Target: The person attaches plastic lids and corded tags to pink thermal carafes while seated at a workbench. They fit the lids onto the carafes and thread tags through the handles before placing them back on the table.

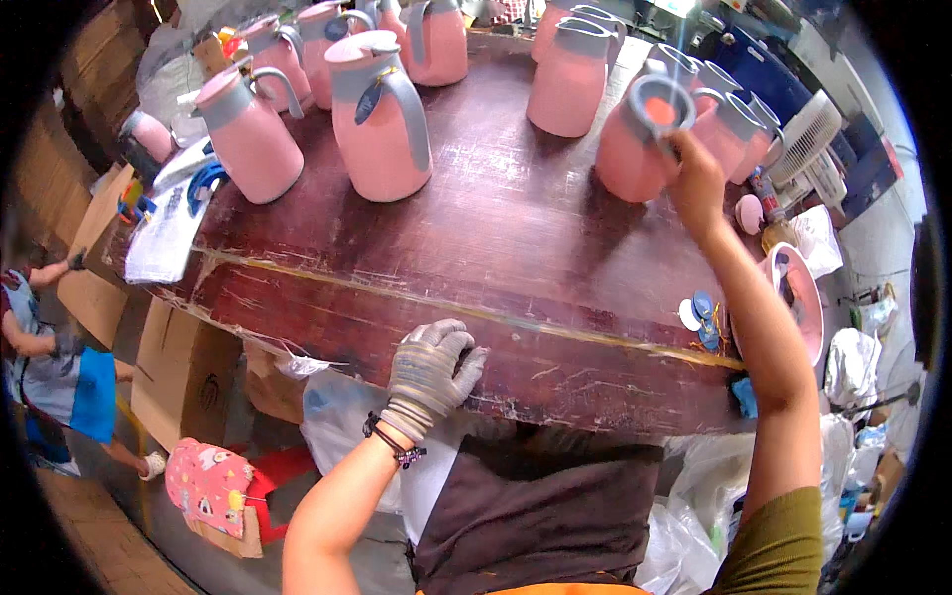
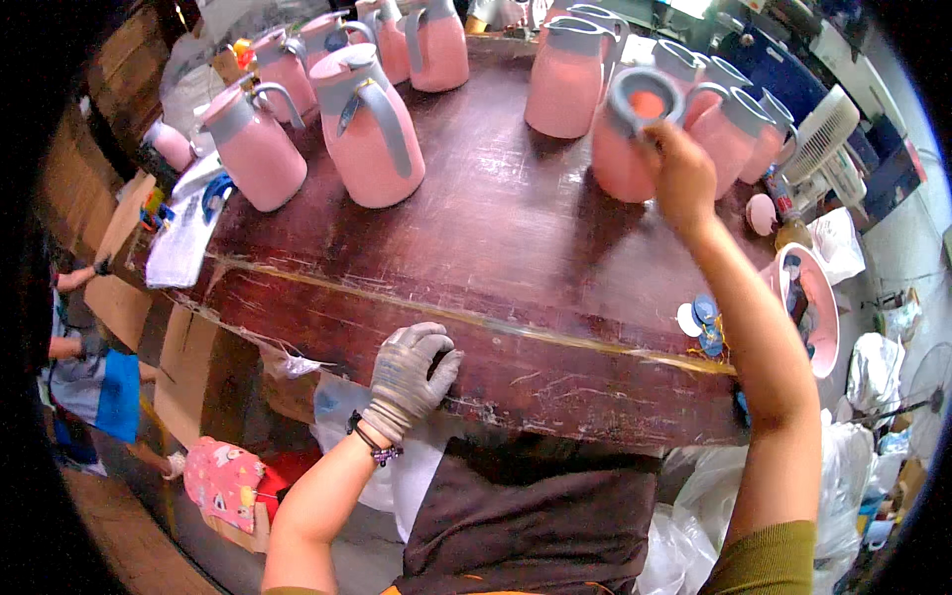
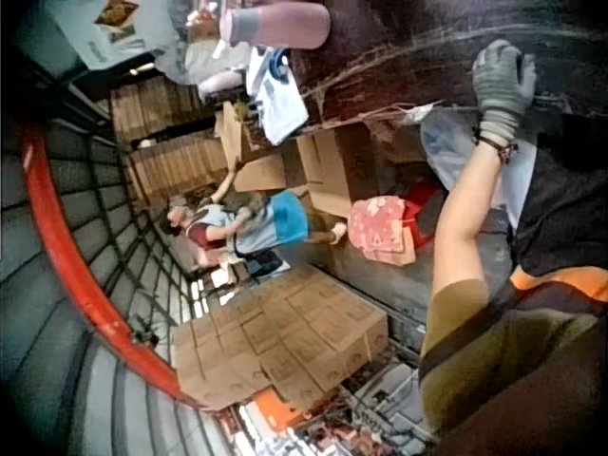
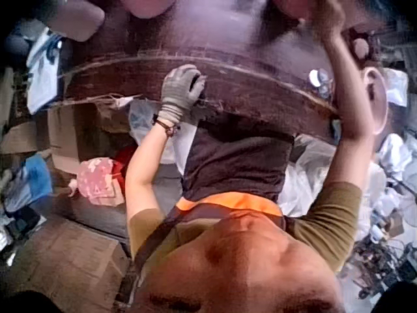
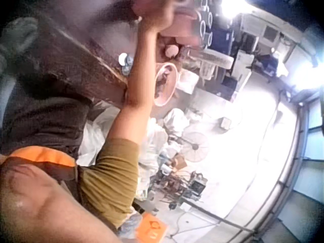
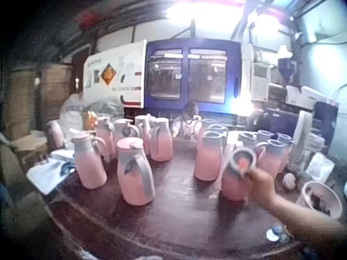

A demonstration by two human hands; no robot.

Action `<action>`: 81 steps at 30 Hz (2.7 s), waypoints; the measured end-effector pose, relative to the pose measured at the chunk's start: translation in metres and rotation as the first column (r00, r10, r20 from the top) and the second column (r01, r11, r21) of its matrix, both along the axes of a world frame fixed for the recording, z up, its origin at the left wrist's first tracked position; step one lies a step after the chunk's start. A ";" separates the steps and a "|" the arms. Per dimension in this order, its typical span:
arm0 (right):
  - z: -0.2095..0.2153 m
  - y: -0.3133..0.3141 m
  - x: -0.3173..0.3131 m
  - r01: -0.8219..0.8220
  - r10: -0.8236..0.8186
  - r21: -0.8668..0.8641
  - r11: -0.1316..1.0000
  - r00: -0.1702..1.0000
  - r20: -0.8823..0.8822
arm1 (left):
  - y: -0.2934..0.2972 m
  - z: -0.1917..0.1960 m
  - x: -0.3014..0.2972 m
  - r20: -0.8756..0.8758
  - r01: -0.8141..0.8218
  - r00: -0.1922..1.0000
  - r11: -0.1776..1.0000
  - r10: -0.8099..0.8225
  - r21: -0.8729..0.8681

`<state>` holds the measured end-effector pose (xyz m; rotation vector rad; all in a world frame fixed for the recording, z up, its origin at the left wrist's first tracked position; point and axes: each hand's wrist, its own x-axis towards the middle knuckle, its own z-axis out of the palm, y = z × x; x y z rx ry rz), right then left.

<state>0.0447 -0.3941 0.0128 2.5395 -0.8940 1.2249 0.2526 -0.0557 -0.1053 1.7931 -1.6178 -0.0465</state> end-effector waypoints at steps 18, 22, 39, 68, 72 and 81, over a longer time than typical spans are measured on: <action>-0.076 0.315 -0.388 0.298 -0.251 0.629 0.718 0.954 -0.165 | 0.096 0.058 -0.116 -0.898 0.225 0.430 0.953 0.091 0.205; -0.150 0.356 -0.552 0.677 -0.724 0.620 0.397 0.646 -0.243 | 0.112 0.060 -0.148 -0.803 0.385 0.594 0.893 -0.045 0.234; -0.333 0.355 -0.708 0.753 -0.747 0.517 -0.407 0.050 -0.662 | 0.129 0.069 -0.220 -0.714 0.438 0.685 0.701 0.146 0.563; -0.199 0.426 -0.664 0.032 -0.788 0.792 0.610 0.133 0.602 | 0.180 0.073 -0.224 -0.751 0.483 0.656 0.809 -0.081 0.334; -0.057 0.444 -0.450 -0.145 -0.579 0.822 0.550 0.644 0.500 | 0.173 0.068 -0.233 -0.722 0.522 0.678 0.783 -0.141 0.338; -0.006 0.421 -0.276 -0.293 0.347 0.747 0.598 0.934 0.088 | 0.191 0.043 -0.214 -0.779 0.489 0.618 0.827 -0.105 0.277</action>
